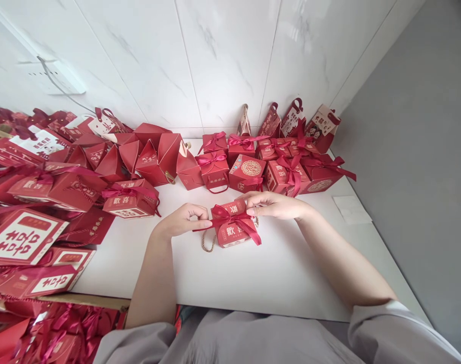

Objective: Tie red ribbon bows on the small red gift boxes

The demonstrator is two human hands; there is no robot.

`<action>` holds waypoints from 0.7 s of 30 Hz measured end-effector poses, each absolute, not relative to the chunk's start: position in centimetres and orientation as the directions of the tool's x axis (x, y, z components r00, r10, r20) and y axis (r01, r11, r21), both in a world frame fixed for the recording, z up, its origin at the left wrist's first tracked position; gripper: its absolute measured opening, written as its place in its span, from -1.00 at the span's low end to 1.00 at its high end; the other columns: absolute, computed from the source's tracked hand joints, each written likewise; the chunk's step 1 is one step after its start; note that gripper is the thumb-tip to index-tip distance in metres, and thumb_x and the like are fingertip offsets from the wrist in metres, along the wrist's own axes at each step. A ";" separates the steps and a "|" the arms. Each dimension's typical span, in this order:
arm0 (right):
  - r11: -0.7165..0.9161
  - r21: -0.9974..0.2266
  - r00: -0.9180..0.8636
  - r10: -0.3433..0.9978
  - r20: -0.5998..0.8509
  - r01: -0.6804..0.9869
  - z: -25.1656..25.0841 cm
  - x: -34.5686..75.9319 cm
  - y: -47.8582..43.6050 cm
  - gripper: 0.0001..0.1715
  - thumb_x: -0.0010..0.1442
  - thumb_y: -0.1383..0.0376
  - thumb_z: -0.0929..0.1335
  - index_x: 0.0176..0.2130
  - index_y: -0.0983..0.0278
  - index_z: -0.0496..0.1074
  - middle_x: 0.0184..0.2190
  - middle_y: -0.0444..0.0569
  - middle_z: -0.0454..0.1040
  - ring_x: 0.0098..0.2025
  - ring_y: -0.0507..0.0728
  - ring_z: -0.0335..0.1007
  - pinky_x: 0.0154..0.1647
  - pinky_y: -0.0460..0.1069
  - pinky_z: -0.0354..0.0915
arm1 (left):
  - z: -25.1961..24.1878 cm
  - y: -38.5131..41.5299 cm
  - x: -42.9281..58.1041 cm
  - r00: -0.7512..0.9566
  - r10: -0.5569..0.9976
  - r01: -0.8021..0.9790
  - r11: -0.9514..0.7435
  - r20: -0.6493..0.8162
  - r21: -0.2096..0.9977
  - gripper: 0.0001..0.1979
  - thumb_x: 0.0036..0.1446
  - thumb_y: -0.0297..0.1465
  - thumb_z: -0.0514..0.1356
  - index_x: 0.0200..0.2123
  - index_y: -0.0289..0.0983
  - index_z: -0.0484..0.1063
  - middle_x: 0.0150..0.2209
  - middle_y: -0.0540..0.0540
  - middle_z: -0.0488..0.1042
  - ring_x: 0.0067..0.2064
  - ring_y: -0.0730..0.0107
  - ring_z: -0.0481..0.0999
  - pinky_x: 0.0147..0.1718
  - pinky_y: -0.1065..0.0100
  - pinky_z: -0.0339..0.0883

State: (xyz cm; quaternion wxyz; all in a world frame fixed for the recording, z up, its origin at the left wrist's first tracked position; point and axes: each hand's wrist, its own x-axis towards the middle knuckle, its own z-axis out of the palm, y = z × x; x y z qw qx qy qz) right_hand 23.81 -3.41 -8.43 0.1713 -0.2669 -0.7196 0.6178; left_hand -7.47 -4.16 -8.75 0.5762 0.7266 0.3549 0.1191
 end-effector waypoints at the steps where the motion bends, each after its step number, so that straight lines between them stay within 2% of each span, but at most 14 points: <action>1: 0.092 -0.981 -0.800 0.594 -0.085 0.173 -8.5 23.8 -3.4 -0.55 0.27 -0.02 0.36 -0.43 0.27 0.43 -0.22 -0.02 0.43 -0.03 0.17 0.37 -0.06 0.02 0.33 | -8.8 -4.2 -7.4 0.726 0.644 0.369 -0.069 -0.241 0.927 -0.59 0.20 -0.24 0.23 -0.60 -0.30 0.23 -0.49 0.02 0.27 -0.46 0.49 0.19 -0.41 0.36 0.10; 8: 0.080 -0.980 -0.801 0.589 -0.103 0.185 -8.8 24.0 -3.2 -0.54 0.26 -0.05 0.36 -0.42 0.27 0.43 -0.19 -0.03 0.44 -0.05 0.15 0.39 -0.04 0.01 0.34 | -8.9 -4.2 -7.5 0.748 0.613 0.329 -0.008 -0.255 0.944 -0.60 0.20 -0.25 0.23 -0.58 -0.30 0.21 -0.51 0.03 0.26 -0.46 0.50 0.16 -0.45 0.38 0.05; 13: 0.082 -0.982 -0.777 0.624 -0.082 0.169 -8.8 23.7 -3.4 -0.55 0.24 -0.03 0.38 -0.42 0.28 0.41 0.00 0.00 0.41 -0.07 0.13 0.39 -0.04 0.03 0.32 | -8.9 -4.3 -7.5 0.749 0.605 0.350 -0.012 -0.272 0.937 -0.60 0.19 -0.21 0.23 -0.59 -0.30 0.24 -0.51 0.02 0.27 -0.46 0.48 0.19 -0.44 0.37 0.07; 16: 0.076 -0.990 -0.733 0.679 -0.038 0.121 -9.0 23.4 -3.5 -0.56 0.21 0.02 0.42 -0.48 0.28 0.35 0.11 0.01 0.36 0.00 0.15 0.38 -0.03 0.04 0.30 | -8.7 -4.3 -7.4 0.748 0.603 0.371 -0.032 -0.278 0.928 -0.59 0.18 -0.20 0.23 -0.59 -0.31 0.26 -0.52 0.02 0.26 -0.46 0.48 0.20 -0.43 0.38 0.10; 21: 0.068 -0.994 -0.714 0.700 -0.014 0.087 -9.5 23.2 -3.4 -0.56 0.20 0.04 0.43 -0.50 0.28 0.34 0.12 0.05 0.37 0.11 0.22 0.35 -0.09 0.04 0.30 | -8.5 -4.5 -7.2 0.726 0.613 0.425 -0.044 -0.311 0.904 -0.59 0.13 -0.18 0.27 -0.60 -0.31 0.28 -0.54 0.03 0.28 -0.47 0.49 0.20 -0.45 0.39 0.12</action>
